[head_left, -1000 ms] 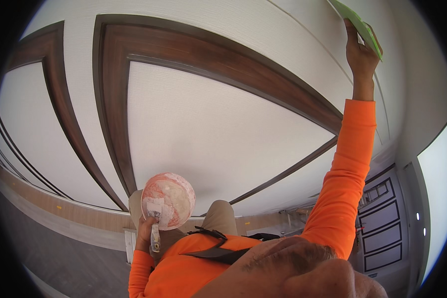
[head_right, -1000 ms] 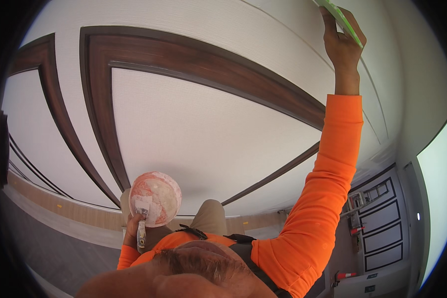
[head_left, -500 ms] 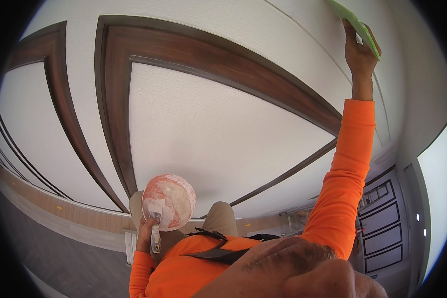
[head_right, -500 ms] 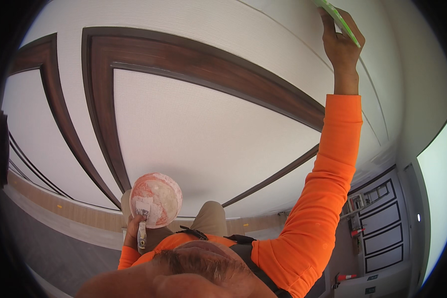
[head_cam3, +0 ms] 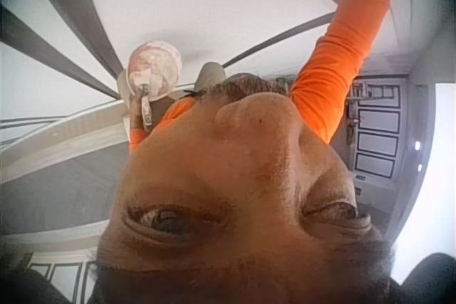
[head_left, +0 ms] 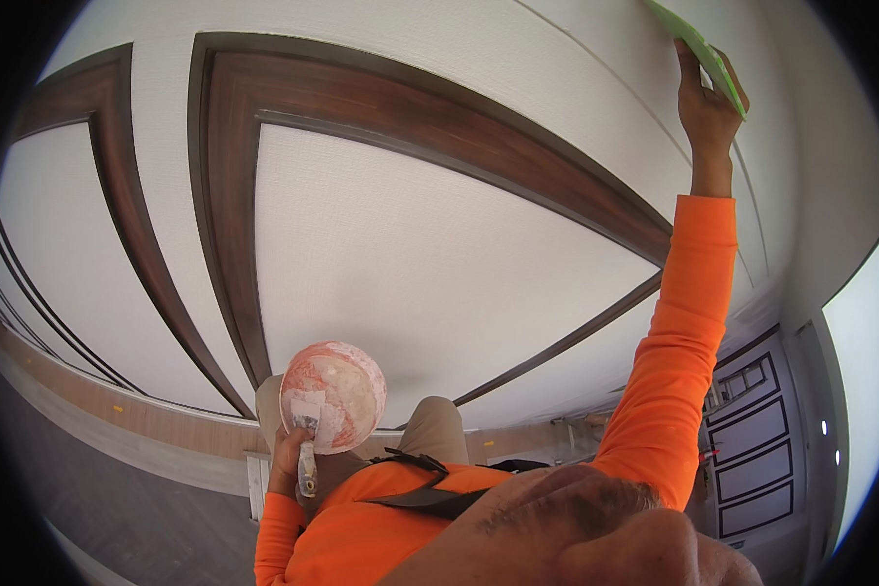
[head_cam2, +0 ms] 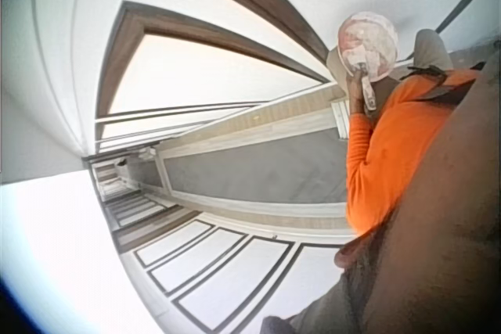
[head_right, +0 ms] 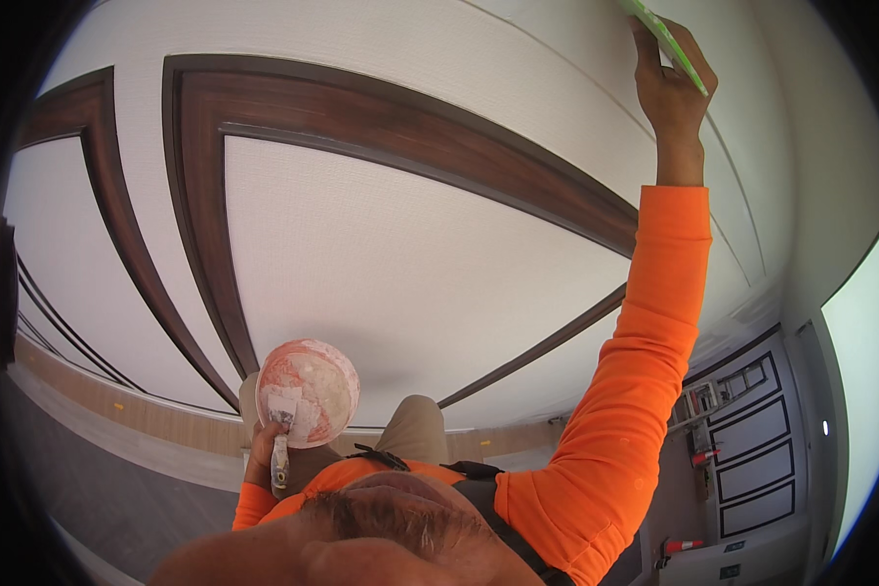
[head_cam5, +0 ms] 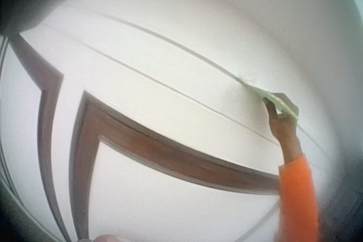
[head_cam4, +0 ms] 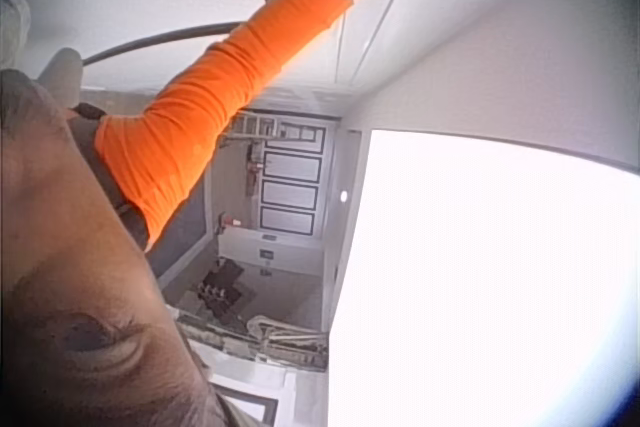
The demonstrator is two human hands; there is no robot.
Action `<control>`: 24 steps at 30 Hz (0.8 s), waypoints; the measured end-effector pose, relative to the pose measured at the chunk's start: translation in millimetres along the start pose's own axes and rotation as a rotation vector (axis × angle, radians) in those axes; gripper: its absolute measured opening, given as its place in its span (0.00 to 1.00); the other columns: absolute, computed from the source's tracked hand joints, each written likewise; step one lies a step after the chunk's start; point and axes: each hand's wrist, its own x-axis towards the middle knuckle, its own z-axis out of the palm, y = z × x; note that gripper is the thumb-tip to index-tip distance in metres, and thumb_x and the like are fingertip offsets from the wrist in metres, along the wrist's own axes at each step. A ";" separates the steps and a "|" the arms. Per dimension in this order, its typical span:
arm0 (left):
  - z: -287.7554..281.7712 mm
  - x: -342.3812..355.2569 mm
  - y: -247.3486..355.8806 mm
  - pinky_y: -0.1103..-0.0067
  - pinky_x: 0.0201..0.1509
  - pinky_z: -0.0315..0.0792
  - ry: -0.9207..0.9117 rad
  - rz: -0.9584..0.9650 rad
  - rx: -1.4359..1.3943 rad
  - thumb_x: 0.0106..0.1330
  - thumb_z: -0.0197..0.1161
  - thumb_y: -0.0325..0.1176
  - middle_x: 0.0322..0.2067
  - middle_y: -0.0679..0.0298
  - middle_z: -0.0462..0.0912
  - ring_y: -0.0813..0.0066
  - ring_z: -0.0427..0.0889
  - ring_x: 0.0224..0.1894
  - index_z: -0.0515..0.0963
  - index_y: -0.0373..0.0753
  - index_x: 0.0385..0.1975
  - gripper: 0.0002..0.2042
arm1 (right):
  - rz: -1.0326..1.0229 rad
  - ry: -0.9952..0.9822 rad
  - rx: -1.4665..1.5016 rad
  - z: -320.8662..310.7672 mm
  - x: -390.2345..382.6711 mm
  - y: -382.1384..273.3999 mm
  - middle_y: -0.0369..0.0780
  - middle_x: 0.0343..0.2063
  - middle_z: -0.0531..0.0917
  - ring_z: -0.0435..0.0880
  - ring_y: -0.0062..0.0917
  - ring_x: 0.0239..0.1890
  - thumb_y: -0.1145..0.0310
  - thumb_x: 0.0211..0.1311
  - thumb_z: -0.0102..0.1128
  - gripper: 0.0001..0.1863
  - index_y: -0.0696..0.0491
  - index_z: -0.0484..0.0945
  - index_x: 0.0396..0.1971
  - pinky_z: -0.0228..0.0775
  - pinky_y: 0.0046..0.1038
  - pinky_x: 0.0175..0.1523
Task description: The person applies plaster to a ceiling using a green trowel and a small container. They repeatedly scoop plaster and smooth it onto the ceiling surface in a repetitive motion.
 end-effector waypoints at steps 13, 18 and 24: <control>-9.5 4.4 -10.5 0.76 0.45 0.74 -0.018 0.018 0.026 0.53 0.61 0.29 0.37 0.64 0.82 0.71 0.80 0.38 0.78 0.28 0.48 0.21 | 0.077 -0.031 -0.118 -13.9 -6.8 -5.1 0.37 0.35 0.90 0.88 0.22 0.35 0.72 0.64 0.72 0.06 0.55 0.87 0.40 0.78 0.23 0.44; -6.4 4.0 -6.9 0.75 0.47 0.75 -0.015 -0.002 0.039 0.52 0.61 0.29 0.40 0.62 0.82 0.69 0.81 0.39 0.77 0.28 0.51 0.24 | 0.046 -0.011 -0.087 -26.3 -14.2 5.4 0.37 0.33 0.90 0.87 0.22 0.33 0.72 0.64 0.72 0.07 0.55 0.87 0.39 0.78 0.23 0.43; -14.2 8.1 -15.0 0.74 0.45 0.76 -0.010 -0.004 0.032 0.52 0.62 0.31 0.40 0.61 0.83 0.67 0.82 0.38 0.77 0.28 0.52 0.25 | 0.093 0.059 -0.185 -52.9 -52.1 -4.7 0.40 0.34 0.89 0.88 0.25 0.34 0.73 0.63 0.73 0.06 0.56 0.86 0.39 0.78 0.24 0.44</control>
